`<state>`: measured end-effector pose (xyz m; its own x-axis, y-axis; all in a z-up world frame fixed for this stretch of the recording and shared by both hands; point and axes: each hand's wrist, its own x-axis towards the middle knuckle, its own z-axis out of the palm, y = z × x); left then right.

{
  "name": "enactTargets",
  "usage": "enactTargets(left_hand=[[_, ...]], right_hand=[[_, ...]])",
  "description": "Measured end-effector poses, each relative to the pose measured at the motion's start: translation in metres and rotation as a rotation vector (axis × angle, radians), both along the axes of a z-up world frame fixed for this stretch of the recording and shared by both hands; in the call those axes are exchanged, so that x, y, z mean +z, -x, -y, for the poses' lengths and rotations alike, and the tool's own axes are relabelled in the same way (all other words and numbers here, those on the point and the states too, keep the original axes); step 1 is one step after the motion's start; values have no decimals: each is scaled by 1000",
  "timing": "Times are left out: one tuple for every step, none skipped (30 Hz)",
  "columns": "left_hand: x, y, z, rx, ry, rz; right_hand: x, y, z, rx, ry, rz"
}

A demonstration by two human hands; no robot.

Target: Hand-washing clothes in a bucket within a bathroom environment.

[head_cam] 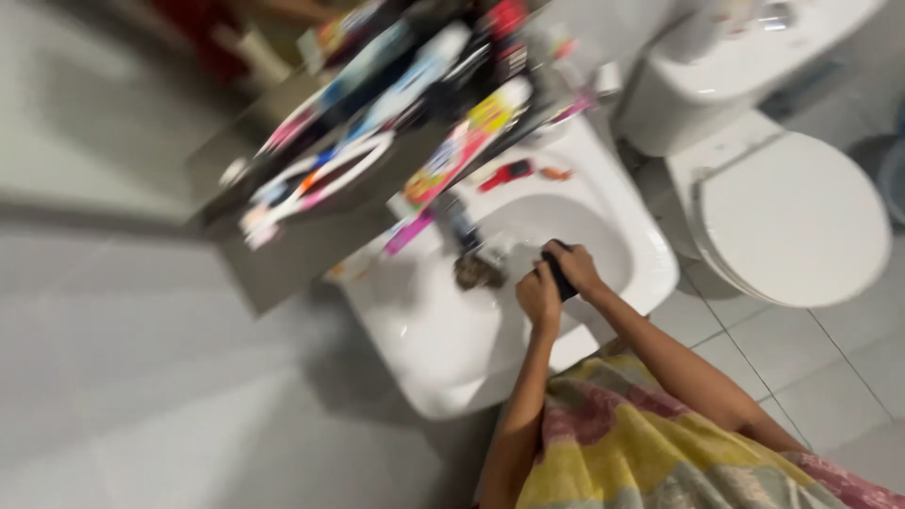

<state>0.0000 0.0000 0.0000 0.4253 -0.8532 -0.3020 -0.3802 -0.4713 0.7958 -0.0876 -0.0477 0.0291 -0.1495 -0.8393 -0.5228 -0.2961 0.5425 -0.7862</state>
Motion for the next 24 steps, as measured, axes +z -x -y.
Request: enactTargets(left_hand=[[9, 11, 4, -47, 12, -9], [18, 22, 9, -108, 54, -98], [27, 31, 12, -164, 88, -187], [32, 44, 15, -205, 92, -197], [38, 59, 21, -202, 28, -368], [44, 72, 28, -200, -43, -536], [48, 83, 34, -232, -37, -538], [52, 93, 40, -268, -41, -610], [57, 103, 44, -299, -53, -681], [60, 115, 52, -325, -54, -683], [63, 124, 55, -337, -64, -694], [65, 132, 59, -349, -74, -705], [61, 140, 60, -369, -79, -707], [57, 146, 63, -387, -46, -703], [52, 153, 66, -399, -7, -700], [46, 159, 71, -413, -7, -704], [39, 164, 75, -379, -51, -697], [32, 169, 80, -345, -94, -689], [31, 172, 83, -349, -92, -692], [29, 176, 86, -337, -60, -738], [26, 177, 87, -323, -30, -781], [30, 182, 93, -325, -31, -783], [33, 184, 95, -323, -18, -761], [36, 185, 97, -320, -4, -739]], right_hand=[[8, 20, 3, -47, 12, -9], [15, 40, 7, -70, -112, 28], [23, 59, 9, -88, -239, 71], [34, 83, 7, -130, -230, 68], [45, 107, 8, -234, -221, 219], [57, 130, 9, -335, -205, 372], [76, 156, 5, -361, -186, 373], [95, 181, 0, -451, -171, 617], [113, 204, -7, -532, -156, 862], [113, 239, -13, -552, -138, 864], [112, 272, -24, -597, -94, 904], [110, 303, -36, -642, -49, 944], [100, 336, -46, -660, -37, 944], [91, 368, -57, -804, -76, 835], [82, 400, -65, -936, -119, 722], [42, 452, -83, -947, -109, 721], [9, 503, -95, -898, -66, 776], [-22, 550, -99, -850, -19, 829], [-14, 593, -85, -852, -14, 826], [-6, 635, -72, -962, 124, 868], [0, 675, -60, -1068, 267, 914], [29, 707, -40, -1070, 269, 912], [56, 738, -22, -1137, 395, 887], [83, 767, -4, -1197, 525, 860]])
